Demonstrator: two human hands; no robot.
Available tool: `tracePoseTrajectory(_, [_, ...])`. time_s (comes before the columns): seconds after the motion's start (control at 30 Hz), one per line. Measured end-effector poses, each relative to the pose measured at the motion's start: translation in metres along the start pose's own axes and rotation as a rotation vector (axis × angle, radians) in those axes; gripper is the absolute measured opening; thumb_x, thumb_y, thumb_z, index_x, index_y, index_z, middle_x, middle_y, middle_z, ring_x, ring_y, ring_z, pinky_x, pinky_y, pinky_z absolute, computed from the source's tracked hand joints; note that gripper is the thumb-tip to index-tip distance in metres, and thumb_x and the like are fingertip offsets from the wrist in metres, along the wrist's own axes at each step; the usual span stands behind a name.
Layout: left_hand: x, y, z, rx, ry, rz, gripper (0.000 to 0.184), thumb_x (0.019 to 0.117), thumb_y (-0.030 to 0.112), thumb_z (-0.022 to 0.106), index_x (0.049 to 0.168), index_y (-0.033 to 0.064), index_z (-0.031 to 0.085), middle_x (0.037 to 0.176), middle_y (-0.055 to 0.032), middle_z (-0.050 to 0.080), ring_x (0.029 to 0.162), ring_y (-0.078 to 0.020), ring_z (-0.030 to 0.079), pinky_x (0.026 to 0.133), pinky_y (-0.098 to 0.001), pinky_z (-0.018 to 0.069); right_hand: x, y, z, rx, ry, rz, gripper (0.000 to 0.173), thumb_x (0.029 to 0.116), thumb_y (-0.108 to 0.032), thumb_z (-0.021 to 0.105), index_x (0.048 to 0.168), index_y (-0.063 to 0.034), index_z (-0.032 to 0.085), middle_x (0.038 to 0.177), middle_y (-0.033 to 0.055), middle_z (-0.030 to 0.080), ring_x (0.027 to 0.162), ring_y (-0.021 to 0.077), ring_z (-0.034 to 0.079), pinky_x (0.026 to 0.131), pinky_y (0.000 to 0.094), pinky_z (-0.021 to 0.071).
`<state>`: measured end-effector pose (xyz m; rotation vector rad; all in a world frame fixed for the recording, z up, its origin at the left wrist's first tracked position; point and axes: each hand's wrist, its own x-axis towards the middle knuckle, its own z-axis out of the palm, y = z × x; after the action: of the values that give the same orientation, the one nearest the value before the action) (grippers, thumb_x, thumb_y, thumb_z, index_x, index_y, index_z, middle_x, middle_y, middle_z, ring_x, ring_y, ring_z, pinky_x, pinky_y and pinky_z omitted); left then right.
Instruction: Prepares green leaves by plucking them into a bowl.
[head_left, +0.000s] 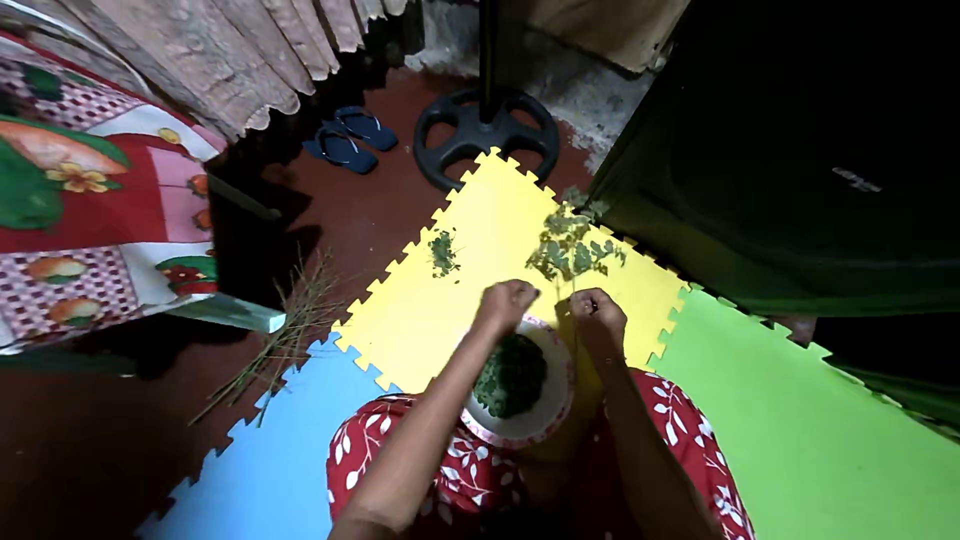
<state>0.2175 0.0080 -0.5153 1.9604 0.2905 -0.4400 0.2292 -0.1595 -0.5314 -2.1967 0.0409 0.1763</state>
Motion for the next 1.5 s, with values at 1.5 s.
tracePoseTrajectory(1.5, [-0.068, 0.103, 0.073, -0.598, -0.038, 0.243, 0.025, 0.1062, 0.007, 0.051, 0.121, -0.0093, 0.063, 0.104, -0.0092, 0.067, 0.083, -0.0064, 0.065, 0.078, -0.0228, 0.0559, -0.034, -0.006, -0.129, 1.101, -0.28, -0.064, 0.032, 0.0872, 0.016, 0.051, 0.082, -0.0092, 0.069, 0.073, 0.002, 0.075, 0.056, 0.0057, 0.067, 0.054, 0.0174, 0.0558])
